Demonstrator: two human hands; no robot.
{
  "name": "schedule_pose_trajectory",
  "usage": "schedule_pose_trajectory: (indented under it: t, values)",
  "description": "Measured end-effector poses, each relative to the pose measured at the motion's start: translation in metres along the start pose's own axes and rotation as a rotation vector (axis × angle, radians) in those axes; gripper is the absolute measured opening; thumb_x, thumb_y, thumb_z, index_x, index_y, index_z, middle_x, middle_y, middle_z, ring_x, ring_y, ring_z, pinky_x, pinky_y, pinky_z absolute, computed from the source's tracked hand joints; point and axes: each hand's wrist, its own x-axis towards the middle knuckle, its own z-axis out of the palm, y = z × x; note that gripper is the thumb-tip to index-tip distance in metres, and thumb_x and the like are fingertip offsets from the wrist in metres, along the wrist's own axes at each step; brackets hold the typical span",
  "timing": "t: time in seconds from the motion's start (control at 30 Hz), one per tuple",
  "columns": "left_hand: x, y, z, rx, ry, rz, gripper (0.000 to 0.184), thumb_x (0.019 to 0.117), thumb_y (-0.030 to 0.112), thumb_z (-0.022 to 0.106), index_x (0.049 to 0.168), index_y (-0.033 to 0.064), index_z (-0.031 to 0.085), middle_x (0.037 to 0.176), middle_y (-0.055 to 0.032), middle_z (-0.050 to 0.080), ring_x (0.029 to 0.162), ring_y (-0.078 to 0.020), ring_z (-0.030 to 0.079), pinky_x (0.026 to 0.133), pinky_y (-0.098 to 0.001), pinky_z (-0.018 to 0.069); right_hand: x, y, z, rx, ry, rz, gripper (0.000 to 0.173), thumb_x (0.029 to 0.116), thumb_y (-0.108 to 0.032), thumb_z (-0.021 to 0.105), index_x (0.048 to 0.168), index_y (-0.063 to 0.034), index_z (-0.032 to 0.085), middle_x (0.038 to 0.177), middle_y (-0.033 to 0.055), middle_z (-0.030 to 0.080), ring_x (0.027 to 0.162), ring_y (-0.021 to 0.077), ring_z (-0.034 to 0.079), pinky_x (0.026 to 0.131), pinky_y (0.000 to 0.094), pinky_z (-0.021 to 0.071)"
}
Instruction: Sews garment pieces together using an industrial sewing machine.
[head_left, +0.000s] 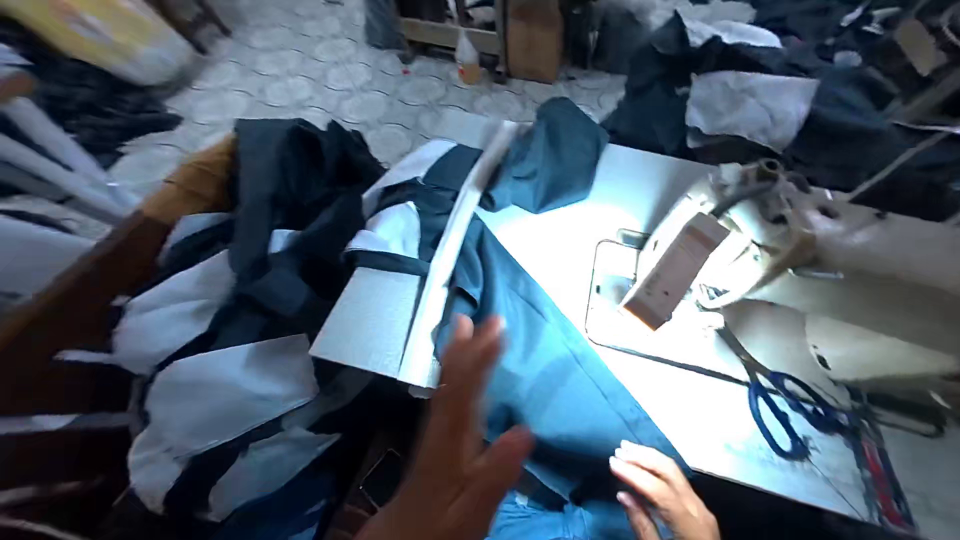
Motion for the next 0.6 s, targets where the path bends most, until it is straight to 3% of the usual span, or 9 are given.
schedule_pose_trajectory:
  t: [0.03, 0.07, 0.1, 0.17, 0.33, 0.47, 0.5, 0.57, 0.6]
  values:
    - [0.012, -0.017, 0.029, 0.150, -0.118, -0.079, 0.067, 0.1046, 0.050, 0.041, 0.154, 0.0046, 0.044, 0.160, -0.0211, 0.041, 0.152, -0.0450, 0.026, 0.116, -0.0740, 0.0174, -0.007, 0.011, 0.012, -0.032, -0.033, 0.004, 0.018, 0.0993, -0.012, 0.061, 0.108, -0.0025, 0.074, 0.110, 0.0168, 0.073, 0.120, 0.0213, 0.064, 0.108, 0.0317, 0.0478]
    - [0.024, -0.028, 0.048, 0.265, -0.307, -0.201, 0.073, 0.1034, 0.057, 0.039, 0.161, 0.0125, 0.034, 0.167, -0.0229, 0.024, 0.154, -0.0538, 0.009, 0.112, -0.0813, 0.0062, -0.010, 0.017, 0.018, -0.086, -0.062, -0.011, 0.019, 0.0976, -0.010, 0.061, 0.105, -0.0028, 0.076, 0.108, 0.0178, 0.074, 0.118, 0.0262, 0.066, 0.107, 0.0358, 0.0486]
    - [0.036, -0.032, 0.061, 0.346, -0.477, -0.315, 0.075, 0.1030, 0.063, 0.036, 0.165, 0.0210, 0.024, 0.171, -0.0226, 0.008, 0.152, -0.0572, -0.005, 0.109, -0.0839, -0.0020, -0.010, 0.020, 0.021, -0.144, -0.093, -0.036, 0.018, 0.0963, -0.010, 0.062, 0.104, -0.0039, 0.078, 0.106, 0.0173, 0.075, 0.116, 0.0296, 0.068, 0.106, 0.0396, 0.0497]
    - [0.061, -0.038, 0.084, 0.498, -0.573, -0.387, 0.079, 0.1000, 0.071, 0.032, 0.166, 0.0313, 0.013, 0.171, -0.0231, -0.005, 0.149, -0.0613, -0.012, 0.105, -0.0866, -0.0040, -0.003, 0.021, 0.023, -0.215, -0.162, -0.070, 0.018, 0.0939, -0.009, 0.064, 0.104, -0.0051, 0.079, 0.107, 0.0174, 0.076, 0.115, 0.0361, 0.069, 0.104, 0.0484, 0.0512]
    - [0.138, -0.059, 0.107, 0.596, -0.443, -0.334, 0.078, 0.0981, 0.074, 0.034, 0.164, 0.0368, 0.018, 0.171, -0.0229, 0.001, 0.151, -0.0612, -0.003, 0.106, -0.0867, 0.0003, 0.022, 0.045, 0.022, -0.347, -0.222, -0.090, 0.032, 0.1006, -0.026, 0.056, 0.119, -0.0105, 0.077, 0.132, 0.0192, 0.068, 0.129, 0.0485, 0.058, 0.106, 0.0677, 0.0424]
    - [0.182, -0.093, 0.093, 0.541, -0.345, -0.217, 0.073, 0.0976, 0.069, 0.047, 0.161, 0.0361, 0.031, 0.169, -0.0167, 0.023, 0.149, -0.0522, 0.026, 0.106, -0.0744, 0.0314, 0.042, 0.062, 0.038, -0.421, -0.210, -0.175, 0.044, 0.1048, -0.043, 0.046, 0.132, -0.0212, 0.072, 0.145, 0.0198, 0.059, 0.134, 0.0500, 0.053, 0.107, 0.0755, 0.0358]
    - [0.185, -0.098, 0.088, 0.506, -0.357, -0.201, 0.073, 0.0983, 0.065, 0.050, 0.161, 0.0334, 0.031, 0.168, -0.0162, 0.025, 0.148, -0.0502, 0.029, 0.106, -0.0710, 0.0354, 0.044, 0.061, 0.045, -0.416, -0.206, -0.176, 0.045, 0.1054, -0.046, 0.044, 0.133, -0.0228, 0.071, 0.146, 0.0206, 0.058, 0.135, 0.0505, 0.052, 0.107, 0.0758, 0.0349]
    - [0.181, -0.093, 0.077, 0.425, -0.374, -0.169, 0.069, 0.1014, 0.050, 0.058, 0.161, 0.0236, 0.034, 0.167, -0.0169, 0.027, 0.150, -0.0454, 0.028, 0.113, -0.0667, 0.0312, 0.049, 0.057, 0.058, -0.438, -0.191, -0.173, 0.048, 0.1054, -0.051, 0.040, 0.134, -0.0273, 0.071, 0.146, 0.0194, 0.058, 0.136, 0.0491, 0.052, 0.108, 0.0746, 0.0346]
    - [0.169, -0.083, 0.075, 0.409, -0.341, -0.108, 0.062, 0.1021, 0.039, 0.061, 0.157, 0.0172, 0.042, 0.164, -0.0177, 0.033, 0.150, -0.0431, 0.030, 0.116, -0.0664, 0.0287, 0.051, 0.055, 0.062, -0.451, -0.192, -0.164, 0.049, 0.1049, -0.052, 0.039, 0.133, -0.0288, 0.071, 0.147, 0.0185, 0.058, 0.136, 0.0486, 0.052, 0.108, 0.0742, 0.0344]
